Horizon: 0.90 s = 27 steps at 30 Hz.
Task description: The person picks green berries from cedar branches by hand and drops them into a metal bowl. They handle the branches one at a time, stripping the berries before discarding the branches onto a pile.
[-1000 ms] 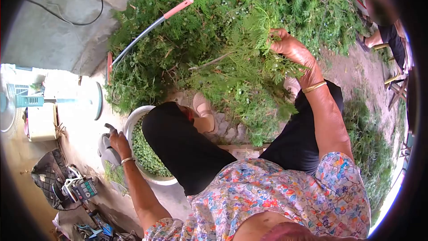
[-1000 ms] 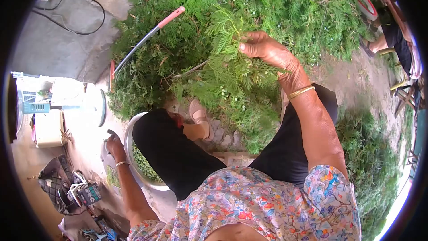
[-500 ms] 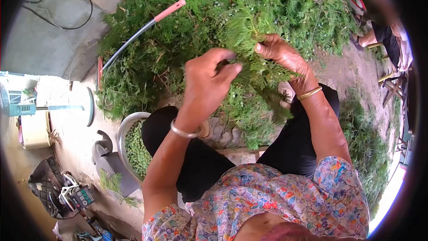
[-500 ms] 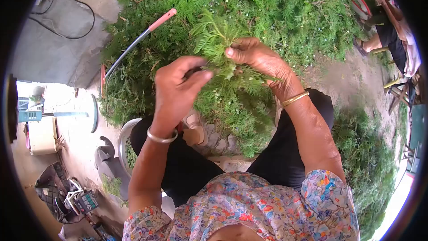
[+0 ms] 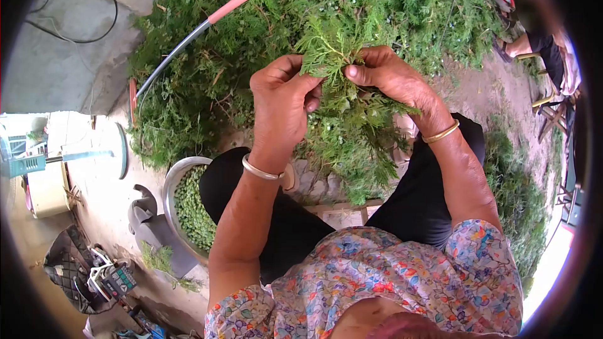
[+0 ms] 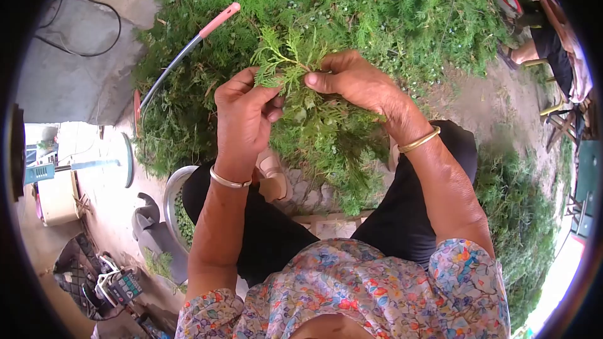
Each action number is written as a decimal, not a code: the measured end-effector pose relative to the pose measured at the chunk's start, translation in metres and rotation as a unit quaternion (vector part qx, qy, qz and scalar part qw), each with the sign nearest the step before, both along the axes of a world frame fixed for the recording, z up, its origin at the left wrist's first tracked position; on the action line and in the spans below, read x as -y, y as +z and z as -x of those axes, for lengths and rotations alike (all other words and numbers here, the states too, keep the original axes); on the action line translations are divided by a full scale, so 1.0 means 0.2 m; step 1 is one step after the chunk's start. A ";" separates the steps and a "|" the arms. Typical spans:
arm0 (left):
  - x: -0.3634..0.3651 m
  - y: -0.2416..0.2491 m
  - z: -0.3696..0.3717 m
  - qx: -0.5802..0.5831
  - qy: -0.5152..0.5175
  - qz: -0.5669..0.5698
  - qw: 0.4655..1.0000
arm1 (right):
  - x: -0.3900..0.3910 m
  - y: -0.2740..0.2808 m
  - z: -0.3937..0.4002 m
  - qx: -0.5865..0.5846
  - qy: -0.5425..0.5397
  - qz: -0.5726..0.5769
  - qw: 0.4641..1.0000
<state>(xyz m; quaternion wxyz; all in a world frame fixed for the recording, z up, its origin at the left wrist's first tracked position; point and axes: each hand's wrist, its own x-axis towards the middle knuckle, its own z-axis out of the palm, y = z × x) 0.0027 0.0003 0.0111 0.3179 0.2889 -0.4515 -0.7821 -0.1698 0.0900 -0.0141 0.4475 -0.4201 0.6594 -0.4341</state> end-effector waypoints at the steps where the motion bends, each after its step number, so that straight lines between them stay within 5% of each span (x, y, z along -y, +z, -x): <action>1: 0.01 0.00 -0.01 0.000 0.001 0.000 1.000 | 0.00 0.00 -0.01 0.000 0.001 0.000 1.000; 7: 0.06 -0.02 -0.08 -0.062 -0.049 -0.096 0.992 | 0.01 0.08 -0.02 0.042 0.052 -0.062 0.996; 9: 0.11 -0.03 -0.11 -0.183 -0.078 -0.194 0.961 | 0.03 0.08 0.00 0.016 0.024 -0.077 0.997; 14: 0.13 0.03 -0.16 -0.162 -0.061 -0.160 0.972 | 0.03 0.04 0.04 -0.069 -0.035 -0.069 0.995; 22: -0.02 0.00 -0.08 -0.006 -0.065 -0.096 0.993 | 0.04 0.07 -0.02 -0.017 -0.096 -0.027 0.995; 27: -0.06 -0.04 -0.03 0.143 -0.094 0.083 0.982 | 0.05 0.13 -0.09 -0.068 -0.081 -0.051 0.993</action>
